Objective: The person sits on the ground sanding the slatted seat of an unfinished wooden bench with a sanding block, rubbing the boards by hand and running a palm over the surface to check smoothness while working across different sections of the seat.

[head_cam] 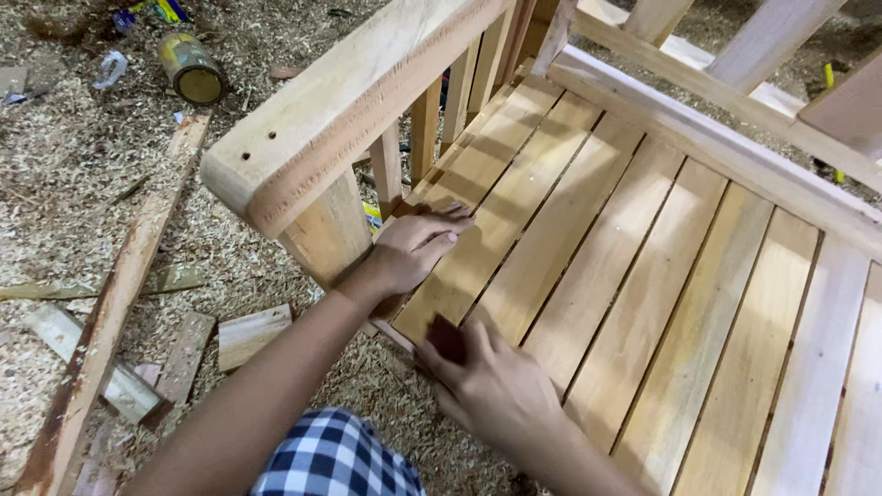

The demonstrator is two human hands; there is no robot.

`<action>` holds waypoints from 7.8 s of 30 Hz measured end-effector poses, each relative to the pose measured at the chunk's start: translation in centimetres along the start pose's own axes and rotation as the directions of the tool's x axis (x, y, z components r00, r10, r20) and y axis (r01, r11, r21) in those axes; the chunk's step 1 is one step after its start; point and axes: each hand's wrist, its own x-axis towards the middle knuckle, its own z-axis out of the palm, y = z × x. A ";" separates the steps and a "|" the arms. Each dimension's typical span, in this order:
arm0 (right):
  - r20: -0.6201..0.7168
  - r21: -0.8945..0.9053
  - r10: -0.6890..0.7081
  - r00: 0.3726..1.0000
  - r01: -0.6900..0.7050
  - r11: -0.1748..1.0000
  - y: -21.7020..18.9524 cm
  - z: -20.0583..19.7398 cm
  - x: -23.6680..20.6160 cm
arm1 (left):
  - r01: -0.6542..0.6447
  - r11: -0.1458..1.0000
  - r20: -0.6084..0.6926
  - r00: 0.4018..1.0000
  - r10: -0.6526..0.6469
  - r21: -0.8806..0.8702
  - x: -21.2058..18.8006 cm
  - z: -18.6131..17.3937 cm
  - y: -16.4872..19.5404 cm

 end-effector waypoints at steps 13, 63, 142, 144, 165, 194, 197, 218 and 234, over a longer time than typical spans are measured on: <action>-0.103 -0.078 -0.092 0.990 0.084 0.993 0.3 1.3 0.3 | 0.070 0.997 0.026 0.997 -0.070 -0.014 0.2 0.0 0.0; -0.039 0.068 0.367 0.930 -0.363 0.929 3.0 -5.6 0.6 | 0.054 0.995 0.023 0.998 -0.052 -0.080 0.6 0.3 -1.2; -0.287 0.073 0.112 0.951 -0.095 0.993 1.5 6.6 -9.8 | -0.030 0.889 0.006 1.000 0.031 0.457 1.3 3.6 1.5; -0.295 0.101 0.109 0.949 -0.083 0.991 1.7 6.3 -10.2 | -0.060 0.900 -0.023 0.997 0.077 0.432 1.2 3.3 1.7; -0.385 0.086 0.048 0.922 -0.016 0.996 0.6 6.0 -9.2 | -0.006 0.867 0.031 0.999 -0.011 0.498 1.4 3.2 1.5; -0.332 0.040 -0.092 0.939 0.111 0.993 1.2 8.6 -14.8 | -0.056 0.910 -0.035 0.996 0.078 0.412 1.0 2.9 1.7; -0.329 -0.031 -0.128 0.935 0.124 0.992 1.4 9.9 -19.5 | -0.077 0.901 -0.034 0.994 0.102 0.426 1.1 2.9 1.5; -0.396 0.044 0.205 0.895 -0.205 0.978 3.3 10.5 -25.6 | -0.183 0.802 0.638 0.714 -0.289 0.569 3.1 13.3 14.9; -0.421 0.094 0.317 0.850 -0.307 0.947 1.0 7.6 -23.2 | -0.106 0.820 0.498 0.835 -0.233 0.562 1.1 15.2 14.6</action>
